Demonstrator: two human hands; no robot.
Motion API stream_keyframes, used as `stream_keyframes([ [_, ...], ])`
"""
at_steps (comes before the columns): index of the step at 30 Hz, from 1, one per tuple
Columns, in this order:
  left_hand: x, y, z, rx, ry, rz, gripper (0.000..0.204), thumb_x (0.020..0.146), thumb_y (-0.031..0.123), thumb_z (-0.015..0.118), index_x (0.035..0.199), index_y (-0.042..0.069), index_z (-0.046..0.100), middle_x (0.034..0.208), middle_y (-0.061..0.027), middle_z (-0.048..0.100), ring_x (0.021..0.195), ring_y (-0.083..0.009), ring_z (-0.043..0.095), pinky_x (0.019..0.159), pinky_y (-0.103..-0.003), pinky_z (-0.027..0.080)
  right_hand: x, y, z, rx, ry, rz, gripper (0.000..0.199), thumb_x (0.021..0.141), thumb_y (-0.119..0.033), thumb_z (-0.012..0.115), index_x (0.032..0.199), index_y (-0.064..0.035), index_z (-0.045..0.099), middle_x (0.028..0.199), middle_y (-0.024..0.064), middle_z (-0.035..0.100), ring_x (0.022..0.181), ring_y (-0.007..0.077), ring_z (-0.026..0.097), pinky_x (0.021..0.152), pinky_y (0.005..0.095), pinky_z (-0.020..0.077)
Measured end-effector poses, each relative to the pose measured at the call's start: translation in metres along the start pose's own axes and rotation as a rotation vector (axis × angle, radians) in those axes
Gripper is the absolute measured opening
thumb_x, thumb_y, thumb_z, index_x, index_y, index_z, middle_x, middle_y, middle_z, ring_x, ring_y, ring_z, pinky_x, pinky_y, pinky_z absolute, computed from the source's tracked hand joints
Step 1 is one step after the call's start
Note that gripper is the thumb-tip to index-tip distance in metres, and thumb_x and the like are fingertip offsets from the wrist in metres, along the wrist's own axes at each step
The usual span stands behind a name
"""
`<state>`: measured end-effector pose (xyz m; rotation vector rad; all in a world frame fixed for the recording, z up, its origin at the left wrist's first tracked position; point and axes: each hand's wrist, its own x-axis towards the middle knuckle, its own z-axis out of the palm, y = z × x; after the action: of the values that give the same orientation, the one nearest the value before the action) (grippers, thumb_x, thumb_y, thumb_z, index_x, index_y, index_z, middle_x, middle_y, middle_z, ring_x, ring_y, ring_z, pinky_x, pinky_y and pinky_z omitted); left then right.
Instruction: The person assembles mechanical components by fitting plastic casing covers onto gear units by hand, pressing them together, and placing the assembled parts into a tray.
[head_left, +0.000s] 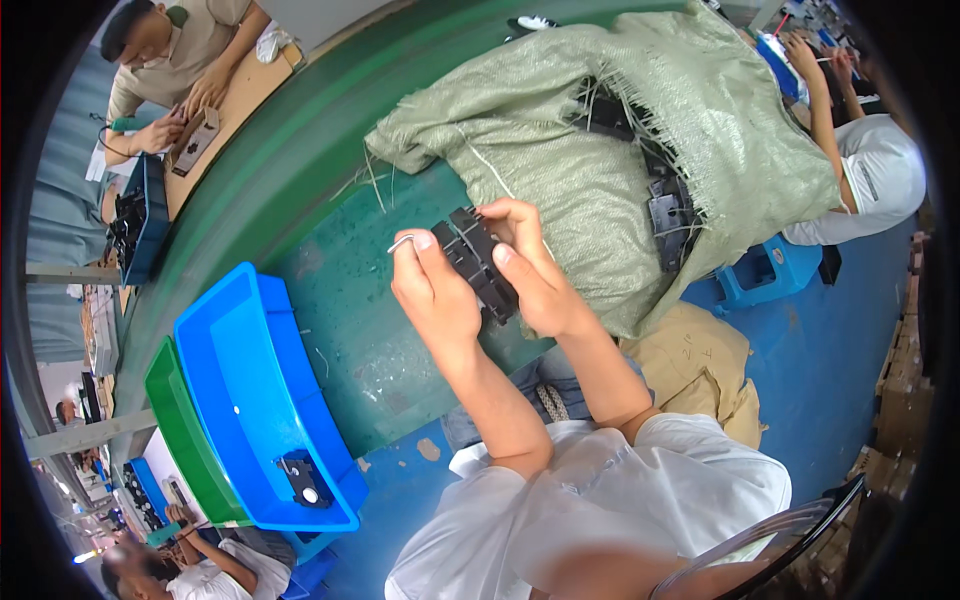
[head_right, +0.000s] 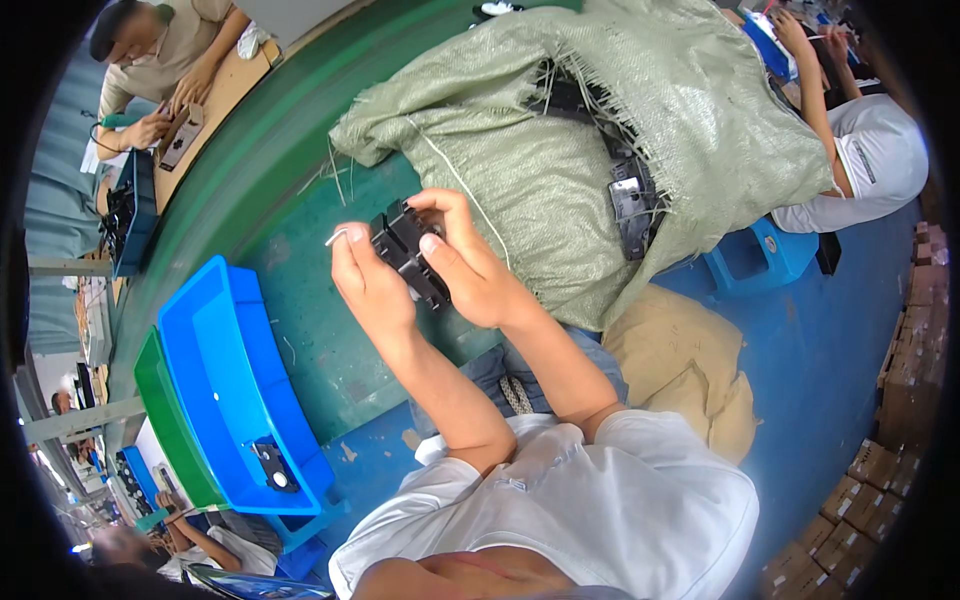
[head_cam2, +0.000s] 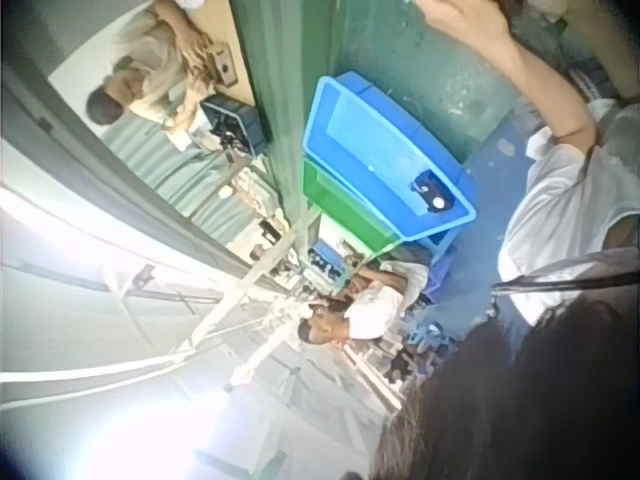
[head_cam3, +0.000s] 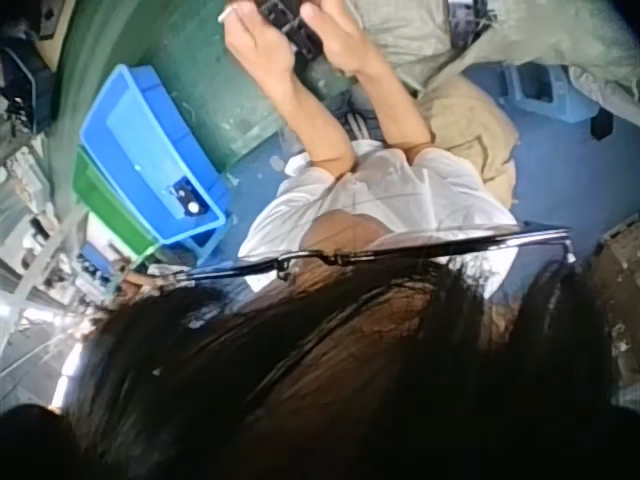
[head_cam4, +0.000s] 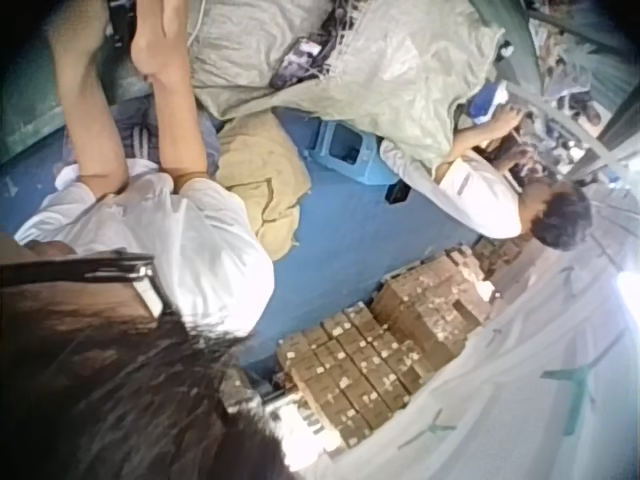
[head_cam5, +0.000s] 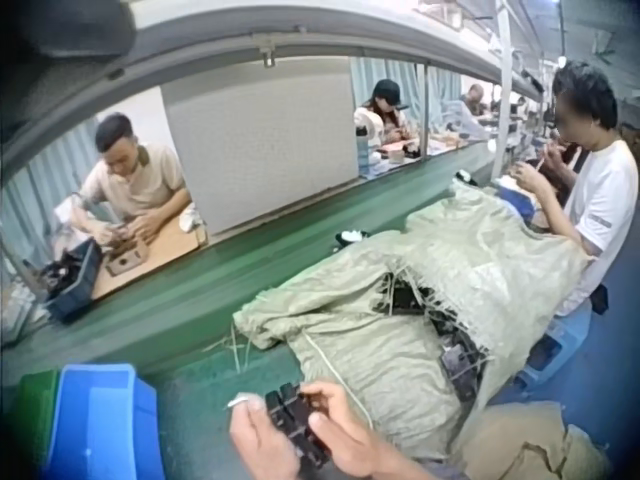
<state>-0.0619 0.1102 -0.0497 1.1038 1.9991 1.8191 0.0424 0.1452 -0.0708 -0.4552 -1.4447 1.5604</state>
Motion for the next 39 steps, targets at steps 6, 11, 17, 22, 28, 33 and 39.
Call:
stream_keyframes([
  [6,-0.004,0.007,-0.002,-0.081,-0.304,-0.043,0.019,0.094,0.015,0.054,0.104,-0.001,0.058,0.091,-0.0123,0.064,0.072,-0.0237,0.056,0.068,-0.036,0.048,0.009,0.000,-0.008,0.203,0.186,0.070,0.050,0.093,-0.011,0.045,0.141,-0.0063,0.031,0.137,0.0182,0.045,0.114,0.0240,0.051,0.100,0.0354,0.0406],
  [11,-0.008,0.009,-0.001,-0.075,-0.563,0.073,0.031,0.085,0.014,0.064,0.111,-0.001,0.059,0.100,-0.0140,0.065,0.078,-0.0261,0.060,0.072,-0.035,0.049,0.015,-0.011,-0.012,0.151,0.374,-0.123,0.043,0.092,-0.012,0.052,0.133,-0.0056,0.041,0.129,0.0176,0.052,0.112,0.0223,0.052,0.099,0.0343,0.0418],
  [17,-0.006,0.018,0.002,0.005,-0.541,0.241,0.045,0.071,0.007,0.074,0.114,-0.001,0.060,0.106,-0.0145,0.064,0.082,-0.0293,0.062,0.074,-0.035,0.051,0.016,-0.009,-0.025,0.265,0.403,-0.191,0.042,0.090,-0.023,0.060,0.126,-0.0038,0.049,0.117,0.0158,0.060,0.104,0.0204,0.058,0.092,0.0313,0.0461],
  [22,-0.006,0.017,0.003,0.035,-0.607,0.329,0.049,0.067,0.003,0.075,0.113,0.000,0.061,0.106,-0.0147,0.065,0.083,-0.0310,0.063,0.075,-0.036,0.052,0.014,-0.010,-0.036,0.144,0.349,-0.130,0.033,0.095,-0.028,0.054,0.112,-0.0003,0.057,0.101,0.0141,0.062,0.090,0.0182,0.058,0.084,0.0270,0.0460],
  [28,-0.010,0.016,0.010,0.008,-0.543,0.355,0.047,0.062,-0.001,0.073,0.108,-0.001,0.062,0.100,-0.0129,0.067,0.078,-0.0264,0.060,0.073,-0.033,0.050,0.021,-0.017,-0.025,0.162,0.488,-0.235,0.029,0.098,-0.023,0.045,0.092,-0.0009,0.062,0.082,0.0102,0.062,0.073,0.0147,0.054,0.071,0.0250,0.0450],
  [33,-0.011,0.012,0.013,-0.011,-0.465,0.430,0.047,0.061,-0.002,0.072,0.108,-0.001,0.062,0.099,-0.0133,0.067,0.077,-0.0264,0.060,0.072,-0.034,0.050,0.027,-0.009,-0.025,0.025,0.464,-0.284,0.041,0.101,-0.029,0.036,0.081,-0.0010,0.059,0.078,0.0121,0.057,0.070,0.0184,0.052,0.071,0.0275,0.0427],
  [39,-0.011,0.008,0.008,-0.007,-0.420,0.403,0.046,0.061,-0.002,0.071,0.106,-0.002,0.063,0.100,-0.0142,0.068,0.079,-0.0271,0.062,0.073,-0.034,0.051,0.030,-0.011,-0.018,0.000,0.449,-0.272,0.040,0.101,-0.023,0.035,0.077,-0.0014,0.057,0.076,0.0115,0.054,0.069,0.0178,0.049,0.069,0.0283,0.0410],
])
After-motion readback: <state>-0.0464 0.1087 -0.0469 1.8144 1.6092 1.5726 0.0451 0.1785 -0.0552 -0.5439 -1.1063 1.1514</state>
